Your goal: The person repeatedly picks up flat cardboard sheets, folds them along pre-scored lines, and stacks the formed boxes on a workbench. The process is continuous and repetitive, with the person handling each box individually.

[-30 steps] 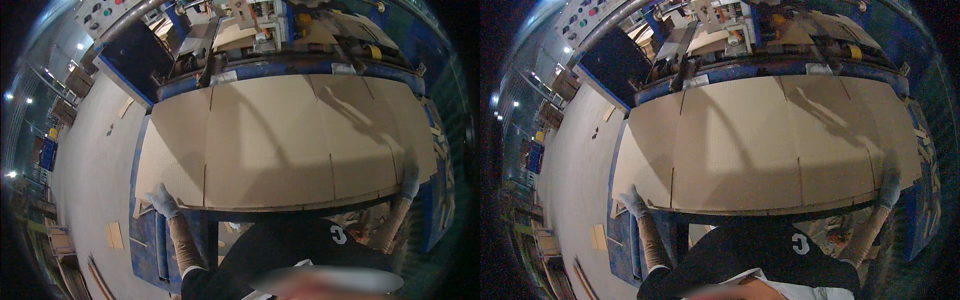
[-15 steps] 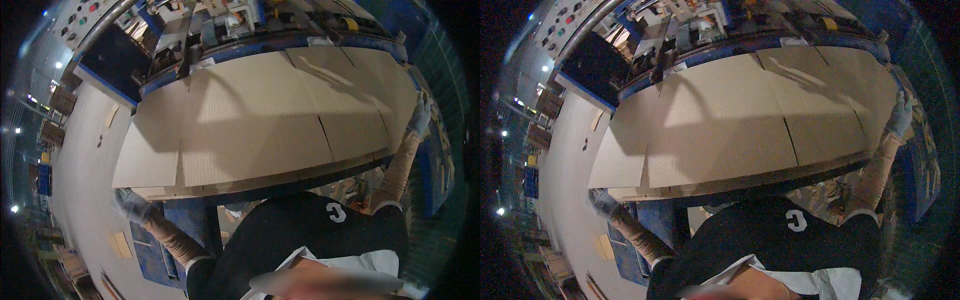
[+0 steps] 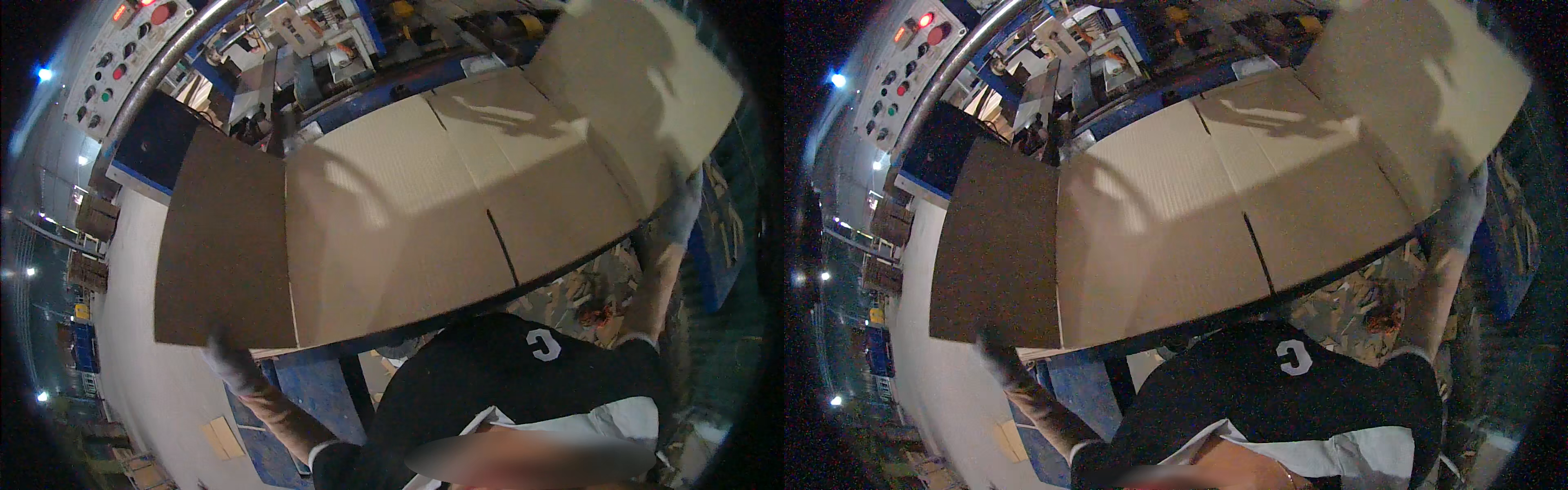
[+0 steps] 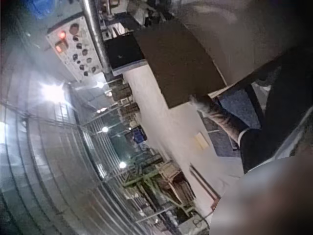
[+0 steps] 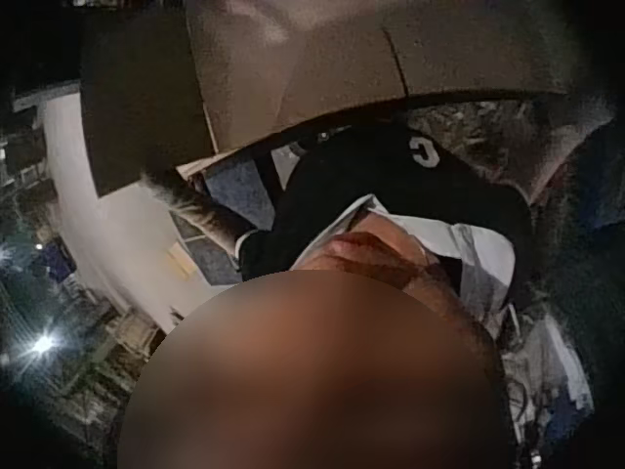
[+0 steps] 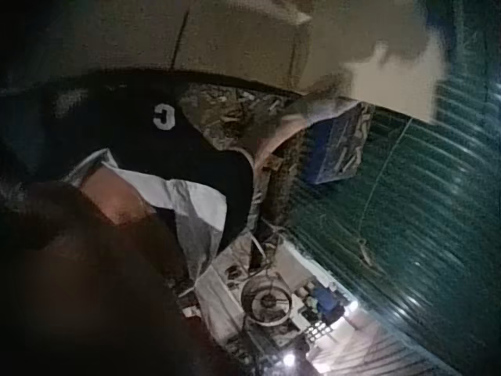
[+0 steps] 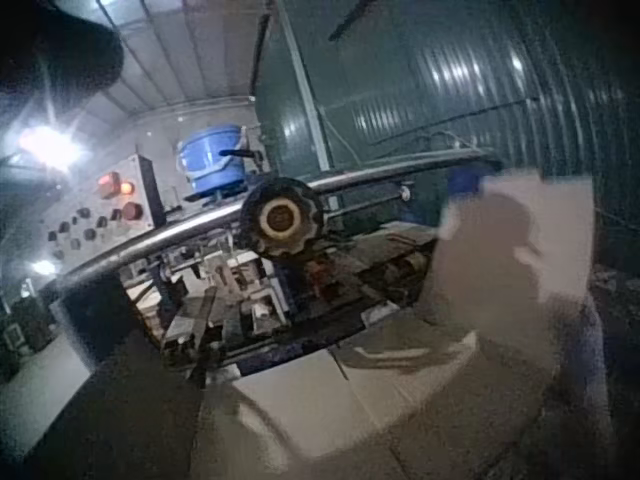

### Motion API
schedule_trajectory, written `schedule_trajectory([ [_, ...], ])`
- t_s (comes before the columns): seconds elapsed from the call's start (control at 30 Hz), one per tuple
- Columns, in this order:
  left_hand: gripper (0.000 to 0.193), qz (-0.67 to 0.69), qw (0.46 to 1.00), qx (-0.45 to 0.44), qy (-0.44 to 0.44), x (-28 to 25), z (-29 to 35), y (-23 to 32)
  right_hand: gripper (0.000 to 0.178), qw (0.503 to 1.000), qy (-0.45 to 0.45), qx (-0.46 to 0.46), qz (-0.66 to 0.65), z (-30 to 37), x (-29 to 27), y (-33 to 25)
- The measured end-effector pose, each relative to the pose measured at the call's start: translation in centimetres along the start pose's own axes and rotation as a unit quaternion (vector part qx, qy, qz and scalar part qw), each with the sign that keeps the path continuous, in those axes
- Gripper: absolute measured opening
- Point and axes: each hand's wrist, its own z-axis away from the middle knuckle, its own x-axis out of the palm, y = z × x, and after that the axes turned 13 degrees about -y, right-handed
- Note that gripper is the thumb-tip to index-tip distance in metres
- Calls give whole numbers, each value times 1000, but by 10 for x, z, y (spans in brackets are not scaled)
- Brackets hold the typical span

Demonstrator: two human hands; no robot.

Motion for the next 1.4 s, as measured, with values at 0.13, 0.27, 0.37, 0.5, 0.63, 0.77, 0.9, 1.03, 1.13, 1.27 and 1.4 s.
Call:
schedule_trajectory([
  [0.13, 35, 120, 982, -134, -60, 68, 44, 64, 27, 935, -101, 59, 336, 103, 22, -21],
  [0.27, 57, -102, 919, 139, -355, 128, 37, 121, 27, 829, -424, -243, 273, 137, 38, -7],
  [0.37, 56, -228, 839, 199, -452, 153, 26, 137, 31, 694, -566, -270, 354, 121, 43, -2],
  [0.5, 54, -283, 810, 218, -466, 167, 14, 127, 41, 638, -624, -281, 352, 96, 59, 12],
  [0.63, 59, -258, 836, 244, -419, 184, -2, 111, 45, 608, -601, -300, 423, 53, 83, 42],
  [0.77, 62, -243, 859, 285, -348, 210, -34, 97, 60, 655, -581, -281, 393, -4, 116, 68],
  [0.9, 65, -223, 889, 297, -269, 254, -89, 71, 63, 653, -566, -332, 378, -44, 168, 94],
  [1.03, 62, -325, 864, 305, -234, 304, -149, 50, 56, 697, -539, -269, 388, -74, 224, 115],
  [1.13, 66, -468, 854, 192, -121, 326, -184, 54, 52, 729, -471, -259, 423, -78, 262, 122],
  [1.27, 71, -305, 938, 108, -127, 299, -173, 59, 53, 755, -435, -282, 402, -72, 244, 119],
  [1.4, 80, -412, 910, -35, -38, 199, -80, 29, 43, 813, -414, -209, 353, -54, 118, 111],
])
